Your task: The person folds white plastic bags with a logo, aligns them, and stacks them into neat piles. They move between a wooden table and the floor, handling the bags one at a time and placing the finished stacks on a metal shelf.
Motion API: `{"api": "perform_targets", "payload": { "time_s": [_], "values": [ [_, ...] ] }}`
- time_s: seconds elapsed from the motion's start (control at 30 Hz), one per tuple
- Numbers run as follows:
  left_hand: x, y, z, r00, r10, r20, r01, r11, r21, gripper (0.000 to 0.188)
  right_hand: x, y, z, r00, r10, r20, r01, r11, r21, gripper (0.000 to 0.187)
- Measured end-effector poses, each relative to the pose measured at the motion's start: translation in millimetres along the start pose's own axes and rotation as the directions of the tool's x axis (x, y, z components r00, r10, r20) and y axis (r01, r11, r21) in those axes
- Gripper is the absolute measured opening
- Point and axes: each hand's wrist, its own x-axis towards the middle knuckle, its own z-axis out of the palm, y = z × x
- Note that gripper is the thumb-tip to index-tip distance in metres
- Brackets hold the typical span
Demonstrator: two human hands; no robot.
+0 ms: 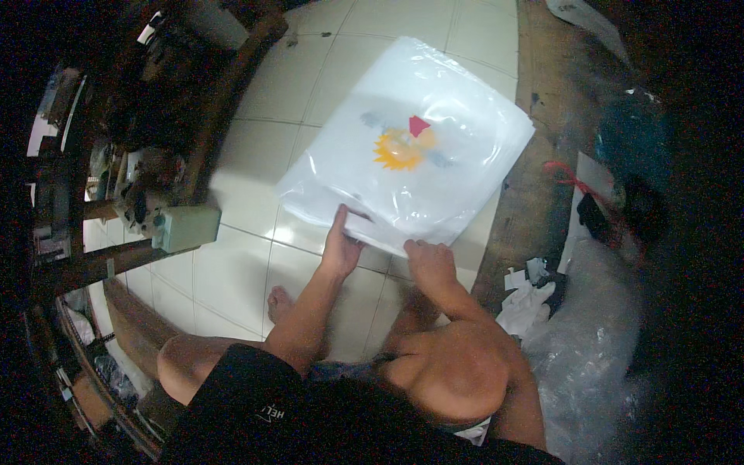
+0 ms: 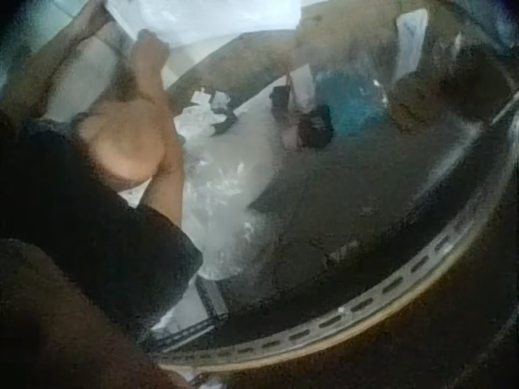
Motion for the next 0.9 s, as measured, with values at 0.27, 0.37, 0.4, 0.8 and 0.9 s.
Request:
{"api": "perform_targets", "payload": {
  "time_s": [0.27,0.37,0.4,0.8,0.9],
  "values": [
    [14,-2,-36,0.995,0.025,-0.096,-0.024,1.000,0.005,0.017,1,-10,-13,0.891,-0.297,0.344,0.264,0.954,0.142,0.042],
    [-5,31,-51,0.999,-0.020,0.043,0.020,1.000,-0.012,0.009,39,60,-1,0.980,-0.184,-0.073,0.197,0.940,0.280,0.059],
    [-18,46,-57,1.000,0.004,0.000,-0.004,0.999,-0.042,0.007,77,67,-45,0.998,-0.057,0.036,0.046,0.968,0.245,0.058],
    [-65,35,-129,0.953,0.027,-0.301,-0.085,0.980,-0.179,0.015,239,165,-71,0.954,0.052,0.296,-0.154,0.930,0.333,0.076],
    [-75,33,-136,0.914,0.057,-0.402,-0.128,0.980,-0.152,0.016,236,130,-81,0.946,0.050,0.321,-0.179,0.904,0.388,0.078]
  ]
}}
